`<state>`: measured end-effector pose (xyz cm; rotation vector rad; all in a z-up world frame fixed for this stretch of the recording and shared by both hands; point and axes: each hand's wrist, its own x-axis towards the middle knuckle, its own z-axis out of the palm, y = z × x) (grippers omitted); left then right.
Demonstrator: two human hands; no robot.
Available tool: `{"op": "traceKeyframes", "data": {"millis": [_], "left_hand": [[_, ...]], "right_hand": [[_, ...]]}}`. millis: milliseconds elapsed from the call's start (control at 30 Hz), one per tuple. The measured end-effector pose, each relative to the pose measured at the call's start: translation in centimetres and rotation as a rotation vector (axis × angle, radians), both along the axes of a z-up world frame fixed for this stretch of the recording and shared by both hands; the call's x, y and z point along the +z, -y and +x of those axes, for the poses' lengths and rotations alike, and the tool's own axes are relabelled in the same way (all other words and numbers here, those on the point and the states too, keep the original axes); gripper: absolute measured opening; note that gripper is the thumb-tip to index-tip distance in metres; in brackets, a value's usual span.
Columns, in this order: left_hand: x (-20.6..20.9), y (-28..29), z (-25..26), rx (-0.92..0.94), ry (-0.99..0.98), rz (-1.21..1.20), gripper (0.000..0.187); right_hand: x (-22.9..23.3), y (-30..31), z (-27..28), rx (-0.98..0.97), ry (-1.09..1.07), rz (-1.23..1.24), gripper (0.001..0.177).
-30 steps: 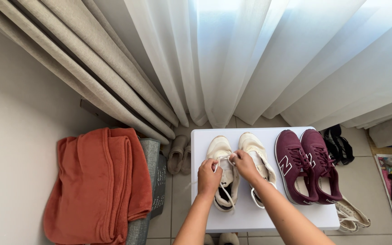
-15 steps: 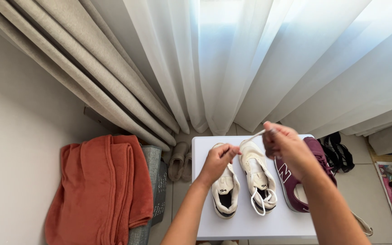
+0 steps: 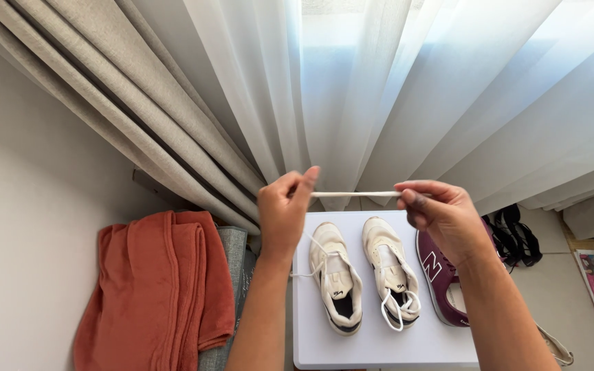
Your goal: The person removes the laces from a pair of white sneakers and then re-laces them. They thread the laces through the eyelets and tie a knot to secure them.
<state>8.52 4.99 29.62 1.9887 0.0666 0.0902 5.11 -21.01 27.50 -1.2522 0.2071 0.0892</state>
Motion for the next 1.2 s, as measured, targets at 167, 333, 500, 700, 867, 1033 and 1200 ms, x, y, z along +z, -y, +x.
{"op": "traceKeyframes", "data": {"millis": [167,333,500,700,867,1033,1200], "left_hand": [[-0.8,1.7,-1.6,-0.34,0.42,-0.158,0.026],[-0.4,4.1,-3.6,-0.532,0.137,-0.551,0.037],[-2.8,2.5,-3.7,-0.32,0.073,-0.356,0.023],[-14.0,1.2,-3.6,0.014,-0.001,-0.363,0.018],[-24.1,5.9,-6.8,0.165,-0.163,-0.333,0.015],[-27.9,7.7,-8.4,0.324,-0.301,-0.189,0.013],[-27.4,8.4,-8.6,0.307,-0.317,-0.068,0.011]], "right_hand": [[0.3,-1.4,-0.6,-0.011,0.191,-0.171,0.017],[-0.2,-3.0,-0.2,0.043,0.192,-0.275,0.012],[-5.7,-2.1,-0.2,0.002,0.117,-0.054,0.013],[-22.0,-6.0,-0.3,0.101,-0.003,-0.666,0.03],[-29.6,-6.9,-3.6,0.12,-0.079,-1.049,0.034],[-31.7,-6.2,-4.4,-0.012,-0.074,-0.928,0.019],[-32.8,-5.5,-4.2,-0.053,-0.277,-0.788,0.021]]}}
